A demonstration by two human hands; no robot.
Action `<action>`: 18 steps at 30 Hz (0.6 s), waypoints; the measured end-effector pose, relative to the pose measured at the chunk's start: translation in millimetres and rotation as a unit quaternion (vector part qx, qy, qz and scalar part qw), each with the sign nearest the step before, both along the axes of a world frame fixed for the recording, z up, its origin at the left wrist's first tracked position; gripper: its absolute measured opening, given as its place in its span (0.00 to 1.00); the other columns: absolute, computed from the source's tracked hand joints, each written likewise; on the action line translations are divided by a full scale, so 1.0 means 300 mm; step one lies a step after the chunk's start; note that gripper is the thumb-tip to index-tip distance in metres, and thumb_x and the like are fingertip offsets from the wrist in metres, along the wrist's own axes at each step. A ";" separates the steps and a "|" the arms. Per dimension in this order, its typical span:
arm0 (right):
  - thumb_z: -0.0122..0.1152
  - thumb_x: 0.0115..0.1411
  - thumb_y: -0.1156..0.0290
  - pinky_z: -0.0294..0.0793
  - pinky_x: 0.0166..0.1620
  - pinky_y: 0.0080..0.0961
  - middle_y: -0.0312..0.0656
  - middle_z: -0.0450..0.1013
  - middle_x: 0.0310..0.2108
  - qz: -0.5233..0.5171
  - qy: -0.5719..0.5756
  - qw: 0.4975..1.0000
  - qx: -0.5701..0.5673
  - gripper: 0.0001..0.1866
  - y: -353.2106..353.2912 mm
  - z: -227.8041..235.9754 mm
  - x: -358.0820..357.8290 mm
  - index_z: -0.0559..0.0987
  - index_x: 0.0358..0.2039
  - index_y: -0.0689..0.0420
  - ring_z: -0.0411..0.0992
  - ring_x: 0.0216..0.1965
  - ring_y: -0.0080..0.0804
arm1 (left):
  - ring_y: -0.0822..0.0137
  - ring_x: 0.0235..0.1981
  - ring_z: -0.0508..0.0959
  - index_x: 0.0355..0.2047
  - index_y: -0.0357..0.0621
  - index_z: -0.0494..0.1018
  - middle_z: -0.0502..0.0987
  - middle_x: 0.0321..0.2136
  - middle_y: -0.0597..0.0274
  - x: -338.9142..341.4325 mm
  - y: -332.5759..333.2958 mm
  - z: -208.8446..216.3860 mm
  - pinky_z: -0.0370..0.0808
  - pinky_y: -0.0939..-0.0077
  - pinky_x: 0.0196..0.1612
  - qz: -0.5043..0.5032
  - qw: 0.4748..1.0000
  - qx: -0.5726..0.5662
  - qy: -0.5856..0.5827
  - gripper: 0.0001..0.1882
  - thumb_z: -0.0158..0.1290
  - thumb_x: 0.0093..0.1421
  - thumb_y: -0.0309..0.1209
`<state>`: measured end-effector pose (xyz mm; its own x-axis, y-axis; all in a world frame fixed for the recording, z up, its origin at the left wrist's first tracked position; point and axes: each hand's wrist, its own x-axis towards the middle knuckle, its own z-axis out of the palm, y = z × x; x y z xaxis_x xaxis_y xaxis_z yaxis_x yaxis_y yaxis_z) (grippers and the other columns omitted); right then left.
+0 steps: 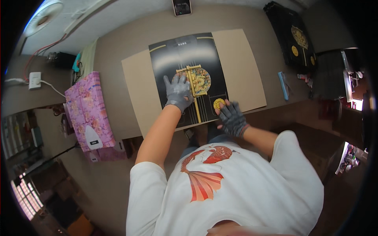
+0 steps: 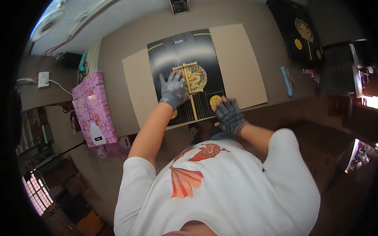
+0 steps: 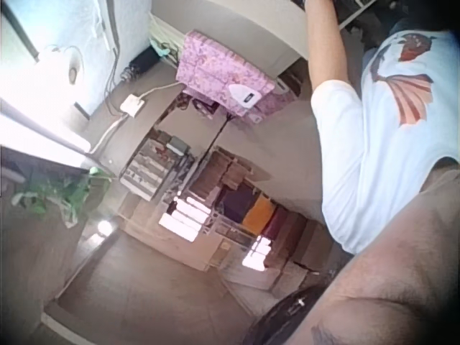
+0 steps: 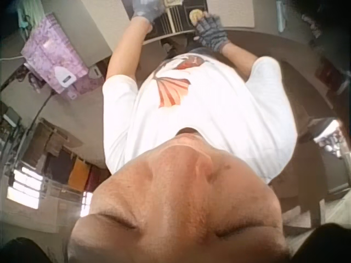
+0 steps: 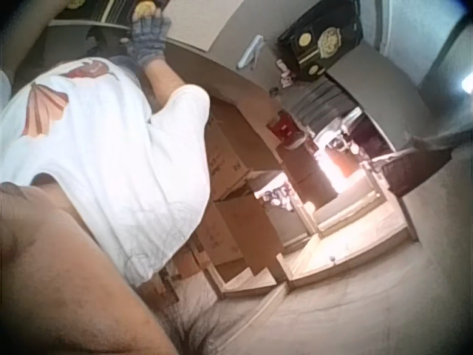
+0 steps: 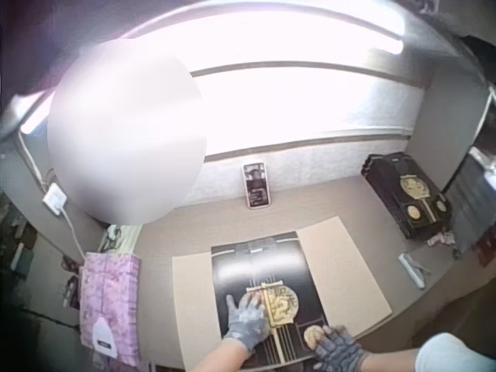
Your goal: The person is manually applying decorative black and gold paper covers to large flat cardboard panels, smoothing them down with their gloved hands.
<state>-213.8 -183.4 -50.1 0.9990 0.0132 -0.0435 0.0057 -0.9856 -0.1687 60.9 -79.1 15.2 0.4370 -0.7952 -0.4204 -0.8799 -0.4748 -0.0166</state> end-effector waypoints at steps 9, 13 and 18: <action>0.68 0.49 0.53 0.40 0.69 0.50 0.61 0.53 0.66 -0.328 0.015 0.938 0.115 0.47 0.170 0.010 -0.017 0.60 0.66 0.55 0.46 0.69 0.58 | 0.47 0.61 0.63 0.65 0.40 0.56 0.62 0.60 0.42 -0.164 0.425 -0.228 0.62 0.51 0.60 0.217 0.911 -0.351 -0.008 0.47 0.60 0.53 0.53; 0.70 0.49 0.55 0.58 0.63 0.49 0.58 0.60 0.62 -0.370 -0.048 0.917 0.144 0.46 0.072 -0.009 0.016 0.61 0.65 0.56 0.61 0.61 0.52 | 0.59 0.44 0.77 0.55 0.32 0.66 0.75 0.41 0.49 -0.209 0.487 -0.212 0.75 0.66 0.47 0.441 0.762 -0.404 0.249 0.28 0.56 0.60 0.39; 0.67 0.57 0.58 0.76 0.30 0.26 0.40 0.75 0.42 -0.492 -0.091 0.439 0.746 0.27 -0.157 -0.061 -0.072 0.71 0.55 0.53 0.73 0.28 0.30 | 0.69 0.30 0.77 0.40 0.37 0.72 0.77 0.30 0.61 -0.122 0.491 -0.288 0.76 0.72 0.36 0.501 0.602 -0.319 0.534 0.12 0.55 0.60 0.32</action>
